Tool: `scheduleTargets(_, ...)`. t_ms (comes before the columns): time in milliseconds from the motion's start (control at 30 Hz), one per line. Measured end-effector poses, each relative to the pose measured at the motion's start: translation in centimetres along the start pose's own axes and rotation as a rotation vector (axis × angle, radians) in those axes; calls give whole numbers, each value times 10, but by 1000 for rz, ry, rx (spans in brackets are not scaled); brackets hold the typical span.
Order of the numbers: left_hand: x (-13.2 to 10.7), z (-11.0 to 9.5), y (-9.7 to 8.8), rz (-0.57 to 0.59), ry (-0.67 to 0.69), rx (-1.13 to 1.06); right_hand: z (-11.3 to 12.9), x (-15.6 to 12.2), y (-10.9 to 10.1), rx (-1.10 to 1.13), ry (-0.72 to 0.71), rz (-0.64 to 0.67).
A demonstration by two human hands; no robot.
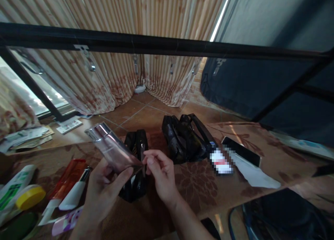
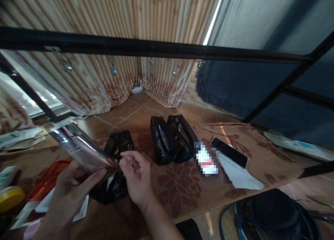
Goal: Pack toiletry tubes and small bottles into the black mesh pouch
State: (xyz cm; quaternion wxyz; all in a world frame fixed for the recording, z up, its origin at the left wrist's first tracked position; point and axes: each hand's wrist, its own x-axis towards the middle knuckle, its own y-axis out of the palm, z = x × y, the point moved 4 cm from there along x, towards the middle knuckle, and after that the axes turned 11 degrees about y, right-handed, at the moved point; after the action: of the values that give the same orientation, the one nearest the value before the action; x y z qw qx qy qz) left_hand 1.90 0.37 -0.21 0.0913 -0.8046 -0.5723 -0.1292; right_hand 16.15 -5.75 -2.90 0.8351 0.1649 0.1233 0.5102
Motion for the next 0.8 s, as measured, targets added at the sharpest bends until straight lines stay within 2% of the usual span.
scheduleTargets(167, 3, -6, 6, -34, 79, 141, -2, 1, 11, -14, -18, 130)
scheduleTargets(333, 5, -5, 8, -58, 52, 125, -4, 1, 14, -49, -21, 220)
scheduleTargets(433, 5, -3, 6, -59, 54, 79, -4, 1, 11, -29, -18, 186)
scheduleTargets(533, 5, 1, 2, -67, 41, -80, -10, 5, 3, 15, 46, 113)
scheduleTargets(667, 6, 6, -12, -180, 45, -236, -20, 12, -8, 104, 147, 24)
scheduleTargets(800, 8, 9, -21, -234, 32, -306, -24, 15, -8, 155, 183, -3)
